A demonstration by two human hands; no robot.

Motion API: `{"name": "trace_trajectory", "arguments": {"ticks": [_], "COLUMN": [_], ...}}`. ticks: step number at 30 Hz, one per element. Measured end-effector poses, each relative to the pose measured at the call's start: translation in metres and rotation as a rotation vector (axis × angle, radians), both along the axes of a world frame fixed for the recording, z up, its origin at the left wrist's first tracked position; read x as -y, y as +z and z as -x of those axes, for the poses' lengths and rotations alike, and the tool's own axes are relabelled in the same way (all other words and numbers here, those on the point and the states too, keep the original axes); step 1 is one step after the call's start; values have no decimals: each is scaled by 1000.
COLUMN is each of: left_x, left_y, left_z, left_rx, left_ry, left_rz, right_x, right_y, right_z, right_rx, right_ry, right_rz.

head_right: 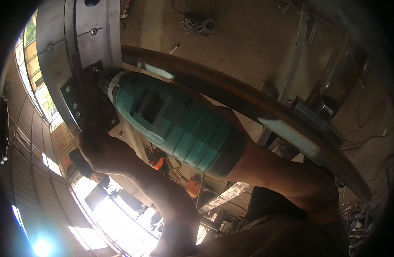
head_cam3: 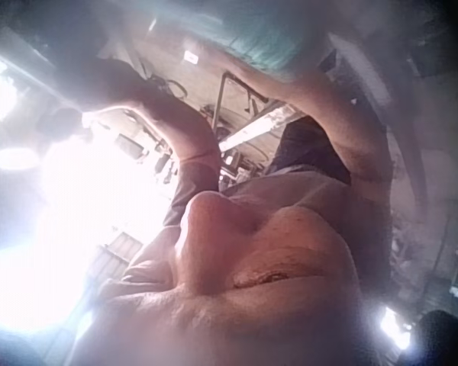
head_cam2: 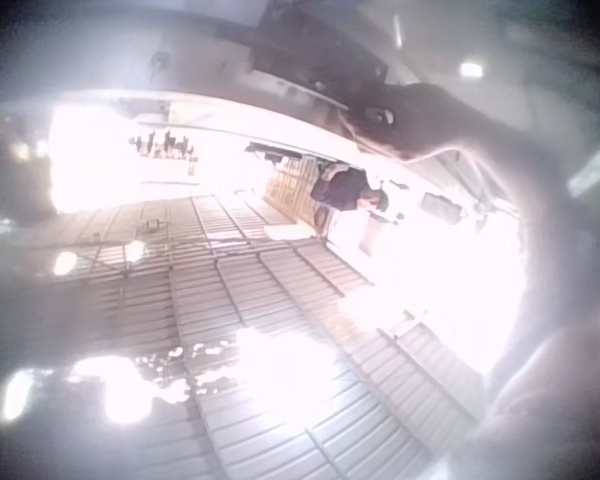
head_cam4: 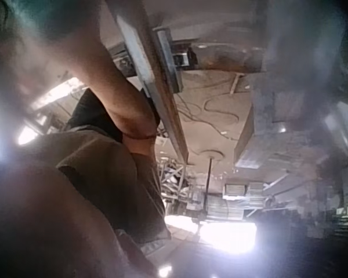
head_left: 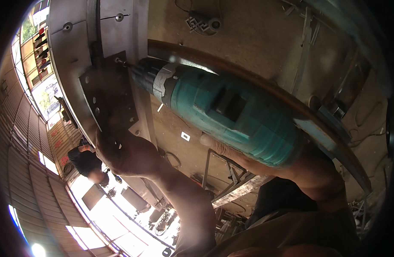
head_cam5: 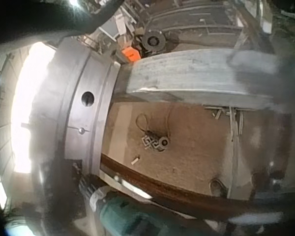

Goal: The person uses a cordless drill to fasten screws into a large metal frame or door panel. They repeatedly position the drill, drive screws into pre-drilled holes, and reposition the panel to access different fastening points. The person then walks away from the work area while holding the drill.

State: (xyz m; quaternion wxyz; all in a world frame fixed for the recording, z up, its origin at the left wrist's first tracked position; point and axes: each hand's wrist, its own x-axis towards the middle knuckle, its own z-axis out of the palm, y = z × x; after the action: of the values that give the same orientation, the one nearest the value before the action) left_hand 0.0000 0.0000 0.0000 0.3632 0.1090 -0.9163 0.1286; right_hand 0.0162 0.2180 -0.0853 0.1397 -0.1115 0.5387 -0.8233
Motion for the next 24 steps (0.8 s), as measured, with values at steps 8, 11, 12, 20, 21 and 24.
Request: {"name": "trace_trajectory", "arguments": {"ticks": [8,11,12,20,21,24], "left_x": [-3,-4,-5,-7,-7,-6], "left_y": [2,2,2,3,3,2], "left_z": [2,3,3,5,4,3], "left_rx": [-1,-3,-11,-17,-4,15], "left_ry": [-55,-55,-38,-22,-1,9], "left_rz": [-86,-43,-58,-21,-8,16], "right_x": [7,3,3,10,9,10], "right_y": [-6,-5,-5,-8,-8,-7], "right_z": [3,5,6,9,8,8], "right_rx": [-5,-82,-127,-159,-157,-156], "right_ry": [29,-13,-37,-64,-60,-60], "right_rz": [97,44,34,35,34,32]}}
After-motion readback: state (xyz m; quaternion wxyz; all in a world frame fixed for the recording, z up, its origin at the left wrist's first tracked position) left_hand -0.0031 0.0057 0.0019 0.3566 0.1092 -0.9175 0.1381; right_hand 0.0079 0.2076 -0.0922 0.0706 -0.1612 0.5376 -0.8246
